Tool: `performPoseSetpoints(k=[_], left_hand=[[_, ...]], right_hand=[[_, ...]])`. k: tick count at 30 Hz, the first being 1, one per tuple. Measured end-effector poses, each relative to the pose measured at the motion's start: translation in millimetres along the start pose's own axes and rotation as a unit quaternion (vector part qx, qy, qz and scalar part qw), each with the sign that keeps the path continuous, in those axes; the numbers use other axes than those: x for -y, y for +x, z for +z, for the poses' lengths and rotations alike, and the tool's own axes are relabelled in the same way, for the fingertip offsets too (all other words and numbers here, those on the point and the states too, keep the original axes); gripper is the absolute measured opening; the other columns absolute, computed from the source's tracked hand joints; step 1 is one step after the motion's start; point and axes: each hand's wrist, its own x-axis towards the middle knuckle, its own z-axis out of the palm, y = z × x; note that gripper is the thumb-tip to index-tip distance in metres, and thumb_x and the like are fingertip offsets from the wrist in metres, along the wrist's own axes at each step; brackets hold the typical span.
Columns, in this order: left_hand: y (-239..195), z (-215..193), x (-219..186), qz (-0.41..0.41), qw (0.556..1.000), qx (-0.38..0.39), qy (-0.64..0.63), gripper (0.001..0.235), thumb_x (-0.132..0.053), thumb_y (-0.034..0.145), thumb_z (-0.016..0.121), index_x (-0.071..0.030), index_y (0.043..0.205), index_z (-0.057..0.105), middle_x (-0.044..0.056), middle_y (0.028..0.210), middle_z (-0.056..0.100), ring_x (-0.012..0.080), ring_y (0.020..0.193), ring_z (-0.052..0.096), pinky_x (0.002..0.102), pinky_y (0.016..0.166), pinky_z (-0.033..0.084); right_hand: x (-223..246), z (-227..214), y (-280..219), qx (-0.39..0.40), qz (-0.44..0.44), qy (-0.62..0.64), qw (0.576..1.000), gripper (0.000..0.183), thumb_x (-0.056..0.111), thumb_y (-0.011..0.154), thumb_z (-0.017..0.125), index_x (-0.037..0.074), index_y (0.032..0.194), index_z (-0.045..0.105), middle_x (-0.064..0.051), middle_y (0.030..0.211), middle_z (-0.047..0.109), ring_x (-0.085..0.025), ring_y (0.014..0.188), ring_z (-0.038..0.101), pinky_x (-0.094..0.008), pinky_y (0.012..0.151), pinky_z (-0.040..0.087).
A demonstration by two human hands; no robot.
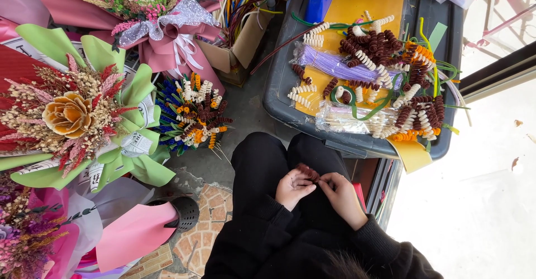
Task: The person sits on the floor and assembles a decorative spiral by threading a brown spiral onto a thin stick and then wrapping green tape around the base. The person handles the spiral, stick, and tape by hand.
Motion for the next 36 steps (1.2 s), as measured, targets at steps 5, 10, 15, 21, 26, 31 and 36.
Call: performPoseSetpoints(k=[5, 10, 15, 21, 26, 31, 36], left_hand=[[0.4, -2.6, 1.8, 0.02, 0.999, -0.028, 0.015, 0.052, -0.013, 0.084, 0.089, -0.005, 0.13, 0.066, 0.018, 0.117, 0.074, 0.0183, 0.097, 0.073, 0.026, 0.082, 0.062], [24.8, 12.0, -24.4, -0.01, 0.992, -0.064, 0.107, 0.017, -0.015, 0.094, 0.072, -0.008, 0.109, 0.076, 0.004, 0.094, 0.077, 0.011, 0.083, 0.072, 0.024, 0.069, 0.058], [104.0, 32.2, -64.6, 0.31, 0.835, -0.015, 0.453, 0.018, -0.007, 0.098, 0.057, -0.007, 0.108, 0.072, 0.009, 0.106, 0.068, 0.0291, 0.098, 0.065, 0.041, 0.085, 0.053], [190.1, 41.8, -46.5, 0.346, 0.658, -0.005, 0.669, 0.029, -0.016, 0.099, 0.055, -0.013, 0.117, 0.076, 0.005, 0.115, 0.072, 0.032, 0.107, 0.06, 0.047, 0.09, 0.047], [193.0, 58.4, -57.4, 0.29, 0.653, -0.026, 0.699, 0.031, -0.024, 0.098, 0.06, -0.015, 0.124, 0.076, 0.009, 0.113, 0.07, 0.0322, 0.105, 0.061, 0.046, 0.088, 0.049], [186.6, 67.8, -62.4, 0.251, 0.625, -0.059, 0.737, 0.018, -0.022, 0.095, 0.065, -0.014, 0.104, 0.079, 0.009, 0.101, 0.065, 0.0322, 0.097, 0.062, 0.045, 0.082, 0.048], [181.9, 70.1, -68.9, 0.234, 0.618, -0.065, 0.748, 0.021, -0.014, 0.098, 0.057, -0.014, 0.105, 0.077, 0.009, 0.107, 0.068, 0.0327, 0.102, 0.063, 0.048, 0.086, 0.046]], right_hand=[[-1.5, -13.0, 17.6, -0.038, 0.05, 0.207, 0.976, 0.009, 0.011, 0.097, 0.063, 0.007, 0.104, 0.068, -0.009, 0.082, 0.078, -0.015, 0.068, 0.068, -0.026, 0.061, 0.05], [-20.2, 11.7, 15.4, -0.108, 0.037, 0.262, 0.958, 0.004, 0.013, 0.103, 0.057, 0.01, 0.104, 0.057, -0.004, 0.078, 0.067, -0.011, 0.063, 0.053, -0.025, 0.065, 0.045], [-29.2, 21.5, 17.8, -0.172, -0.01, 0.259, 0.951, 0.008, 0.015, 0.106, 0.054, 0.008, 0.107, 0.058, -0.001, 0.079, 0.062, -0.008, 0.06, 0.05, -0.024, 0.061, 0.043], [-40.2, 27.6, 21.9, -0.161, -0.01, 0.303, 0.939, 0.008, 0.016, 0.104, 0.056, 0.009, 0.102, 0.058, -0.003, 0.077, 0.063, -0.01, 0.06, 0.053, -0.024, 0.059, 0.046], [-31.4, 21.4, 18.8, -0.144, -0.005, 0.274, 0.951, 0.008, 0.018, 0.103, 0.058, 0.011, 0.103, 0.061, 0.0, 0.078, 0.066, -0.008, 0.067, 0.057, -0.024, 0.066, 0.047], [-31.2, 22.0, 20.0, -0.138, -0.017, 0.276, 0.951, 0.009, 0.018, 0.103, 0.057, 0.01, 0.103, 0.062, -0.001, 0.079, 0.065, -0.008, 0.073, 0.06, -0.023, 0.072, 0.049], [-31.4, 22.2, 20.4, -0.132, 0.005, 0.264, 0.956, 0.008, 0.019, 0.103, 0.058, 0.011, 0.104, 0.062, 0.0, 0.079, 0.067, -0.007, 0.071, 0.059, -0.023, 0.07, 0.048]])
